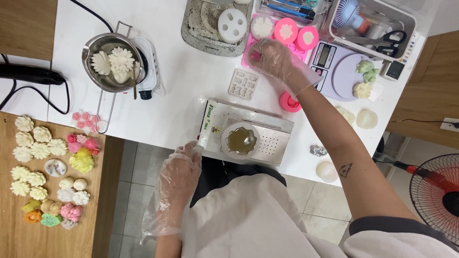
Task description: Melting wax flakes in a metal pot using a heat gun for candle production.
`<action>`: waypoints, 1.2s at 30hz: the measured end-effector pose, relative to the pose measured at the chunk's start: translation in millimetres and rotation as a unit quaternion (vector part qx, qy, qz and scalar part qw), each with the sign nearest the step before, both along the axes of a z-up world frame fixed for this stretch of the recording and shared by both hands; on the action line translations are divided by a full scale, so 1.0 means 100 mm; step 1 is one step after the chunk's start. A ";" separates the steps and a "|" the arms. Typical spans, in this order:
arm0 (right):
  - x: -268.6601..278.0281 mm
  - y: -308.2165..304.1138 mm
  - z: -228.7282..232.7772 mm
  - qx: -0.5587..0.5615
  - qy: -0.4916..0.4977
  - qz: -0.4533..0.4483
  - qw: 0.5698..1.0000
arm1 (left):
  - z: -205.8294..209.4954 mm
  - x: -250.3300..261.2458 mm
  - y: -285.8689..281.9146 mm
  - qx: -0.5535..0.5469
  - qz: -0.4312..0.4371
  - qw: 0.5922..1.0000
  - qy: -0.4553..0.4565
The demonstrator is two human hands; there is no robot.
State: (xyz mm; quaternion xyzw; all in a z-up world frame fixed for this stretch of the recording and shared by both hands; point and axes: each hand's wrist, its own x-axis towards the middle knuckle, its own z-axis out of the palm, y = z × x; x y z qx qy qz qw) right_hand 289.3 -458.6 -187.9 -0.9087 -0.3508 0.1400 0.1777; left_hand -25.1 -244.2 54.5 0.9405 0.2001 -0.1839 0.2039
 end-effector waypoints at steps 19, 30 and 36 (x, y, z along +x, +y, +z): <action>0.00 -0.76 1.02 0.006 0.145 -0.082 0.986 | 0.00 0.08 0.00 -0.022 -0.010 1.000 0.000; -0.24 -0.86 0.49 -0.121 0.048 -0.059 0.990 | 0.11 0.19 -0.05 -0.028 -0.024 0.999 -0.009; -0.09 -1.00 0.81 -0.042 0.043 -0.080 0.995 | 0.17 0.25 -0.07 -0.018 -0.025 0.997 0.068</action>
